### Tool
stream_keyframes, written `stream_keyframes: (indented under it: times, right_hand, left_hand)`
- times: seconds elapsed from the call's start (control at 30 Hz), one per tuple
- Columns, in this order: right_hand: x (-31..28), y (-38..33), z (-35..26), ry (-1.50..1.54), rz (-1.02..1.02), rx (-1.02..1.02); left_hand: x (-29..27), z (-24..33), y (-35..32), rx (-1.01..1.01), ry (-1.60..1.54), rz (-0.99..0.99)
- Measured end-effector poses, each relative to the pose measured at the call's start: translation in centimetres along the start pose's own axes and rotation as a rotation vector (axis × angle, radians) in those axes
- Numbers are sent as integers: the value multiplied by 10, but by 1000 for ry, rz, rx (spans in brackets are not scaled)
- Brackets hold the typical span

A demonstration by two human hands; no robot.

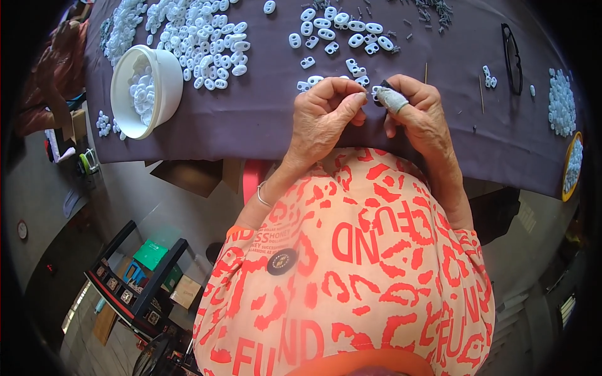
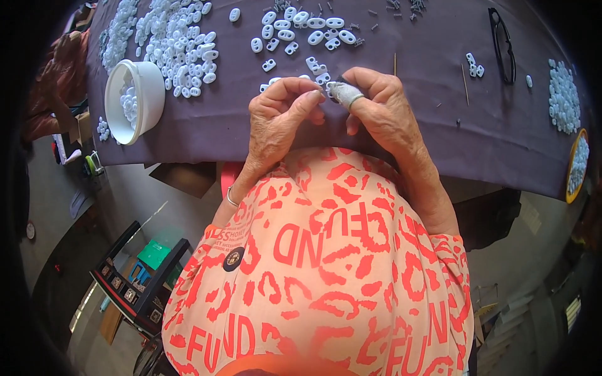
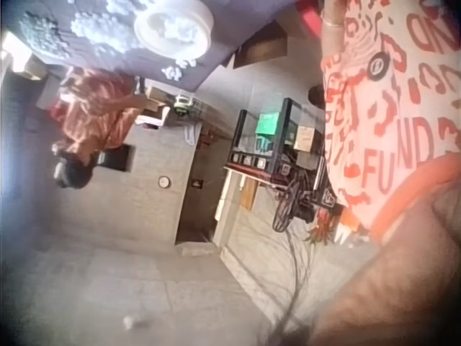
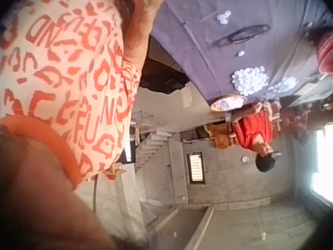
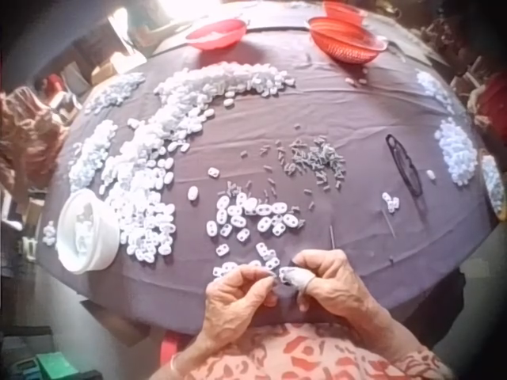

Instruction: The person assembles small plastic components by hand, inserting pins to connect the pieces together, and moves a white container on the table.

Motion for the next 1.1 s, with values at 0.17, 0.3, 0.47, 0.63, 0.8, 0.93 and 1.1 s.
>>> stream_keyframes:
  times: [0.17,0.3,0.47,0.63,0.8,0.93,1.1]
  right_hand:
    - [1,0,-2,-32,1,-2]
    - [1,-1,-4,-39,5,-10]
    - [1,-1,-1,19,10,-16]
    - [2,-1,-4,-39,-6,-7]
    - [3,-1,-5,-43,-1,-19]
    - [2,-1,-6,-73,5,-16]
    - [3,-1,-5,-79,-9,-21]
  left_hand:
    - [0,0,0,12,-6,0]
    - [1,1,-1,13,13,1]
    - [1,1,0,23,21,-13]
    - [2,2,0,24,12,-9]
    - [2,2,-1,26,10,-12]
    - [2,1,-1,24,42,-10]
    - [2,-2,-2,38,72,-8]
Point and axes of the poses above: each hand's wrist, its own y-axis towards the middle knuckle, its own x-axis out of the palm, z = x × y, the point moved 6 cm from there along y, towards the middle knuckle, and after that the axes turned 12 degrees about -y, right-handed, at the moved point
